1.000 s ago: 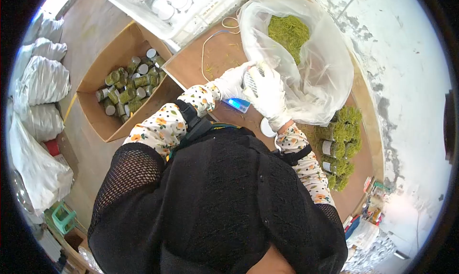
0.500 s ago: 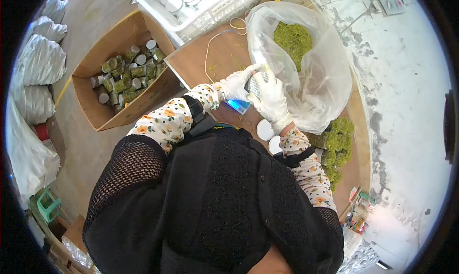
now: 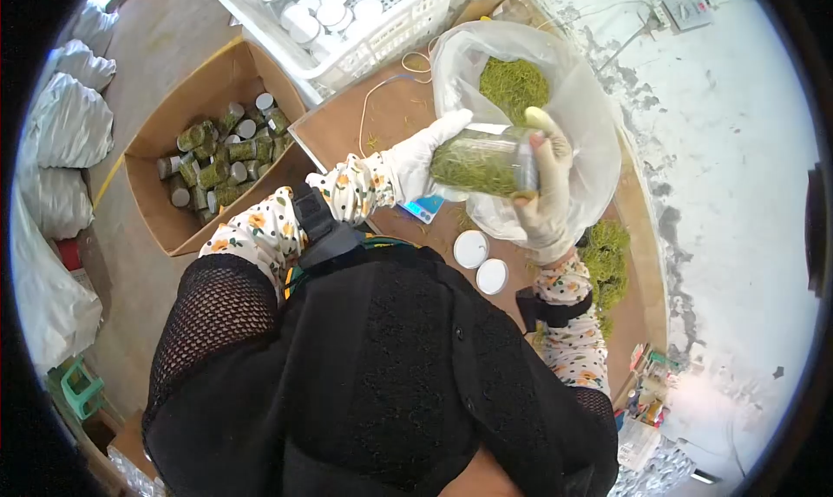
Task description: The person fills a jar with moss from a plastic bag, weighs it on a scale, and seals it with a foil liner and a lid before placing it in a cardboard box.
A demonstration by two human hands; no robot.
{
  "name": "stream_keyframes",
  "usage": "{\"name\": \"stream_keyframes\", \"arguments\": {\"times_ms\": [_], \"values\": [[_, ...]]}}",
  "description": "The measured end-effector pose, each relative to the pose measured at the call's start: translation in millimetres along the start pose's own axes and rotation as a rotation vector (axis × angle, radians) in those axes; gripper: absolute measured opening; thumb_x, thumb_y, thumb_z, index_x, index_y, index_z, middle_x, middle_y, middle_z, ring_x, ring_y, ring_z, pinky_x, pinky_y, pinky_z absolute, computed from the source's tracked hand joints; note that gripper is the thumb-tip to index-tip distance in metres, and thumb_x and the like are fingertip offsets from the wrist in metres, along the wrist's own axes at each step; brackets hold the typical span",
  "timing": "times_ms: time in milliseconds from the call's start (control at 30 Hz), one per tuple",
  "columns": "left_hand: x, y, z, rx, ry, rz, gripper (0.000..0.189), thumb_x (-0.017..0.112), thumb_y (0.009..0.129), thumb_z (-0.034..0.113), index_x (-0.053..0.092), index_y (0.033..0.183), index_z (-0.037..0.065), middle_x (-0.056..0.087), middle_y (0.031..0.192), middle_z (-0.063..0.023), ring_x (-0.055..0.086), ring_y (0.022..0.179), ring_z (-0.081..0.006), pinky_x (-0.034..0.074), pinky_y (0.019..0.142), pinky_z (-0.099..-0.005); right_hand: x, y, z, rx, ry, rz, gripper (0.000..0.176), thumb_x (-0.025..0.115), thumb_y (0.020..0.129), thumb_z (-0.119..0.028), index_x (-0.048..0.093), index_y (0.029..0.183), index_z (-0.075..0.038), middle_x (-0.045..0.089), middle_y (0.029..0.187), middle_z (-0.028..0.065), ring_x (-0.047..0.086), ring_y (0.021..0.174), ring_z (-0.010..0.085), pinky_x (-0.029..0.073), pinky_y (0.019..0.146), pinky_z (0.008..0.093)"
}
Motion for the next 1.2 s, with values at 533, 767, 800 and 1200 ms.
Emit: {"name": "stream_keyframes", "arguments": {"times_ms": [533,767,800,1200], "values": [[35.1,-25.6,43.4,1.441,1.508,0.024,0.080,0.085,0.072,0.026,0.043,0.139,0.012,0.045,0.128,-0.0189,0.051,0.118,-0.0315,0.044,0.100,-0.0395,28.5,4.9,7.5,0.513,1.105,0.552,0.035,0.043,0.106,-0.027,0.044,0.134,-0.006,0.057,0.129,0.0105,0.060,0.112,0.0192,0.053,0.093,0.0361],[7.6,-7.1,20.9,0.088,0.142,0.065,0.047,0.054,0.094,0.051,0.057,0.126,0.016,0.067,0.101,-0.0037,0.065,0.085,-0.0167,0.055,0.060,-0.0330,5.4,34.5,-53.0,-0.132,-0.468,0.022,0.023,0.067,0.079,-0.008,0.068,0.102,-0.009,0.059,0.126,0.0159,0.055,0.115,0.0345,0.048,0.092,0.0463],[6.3,-9.6,19.1,-0.077,0.099,0.077,0.049,0.053,0.094,0.055,0.059,0.123,0.018,0.069,0.099,-0.0029,0.067,0.080,-0.0171,0.055,0.053,-0.0330,4.6,36.5,-61.5,-0.218,-0.431,-0.117,0.025,0.070,0.072,-0.007,0.070,0.096,-0.013,0.058,0.126,0.0165,0.053,0.116,0.0381,0.047,0.094,0.0476],[24.6,-45.5,60.9,1.137,1.311,0.332,0.071,0.082,0.077,0.038,0.045,0.133,0.015,0.046,0.118,-0.0175,0.053,0.112,-0.0324,0.046,0.097,-0.0418,73.4,19.2,32.0,0.486,1.350,0.625,0.045,0.050,0.100,-0.032,0.045,0.133,-0.001,0.056,0.132,0.0146,0.055,0.120,0.0244,0.046,0.104,0.0407]]}}
Point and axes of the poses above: each hand's wrist, its own y-axis towards the middle knuckle, its own x-axis out of the palm, z = x × y, the point moved 4 cm from there along y, towards the middle knuckle
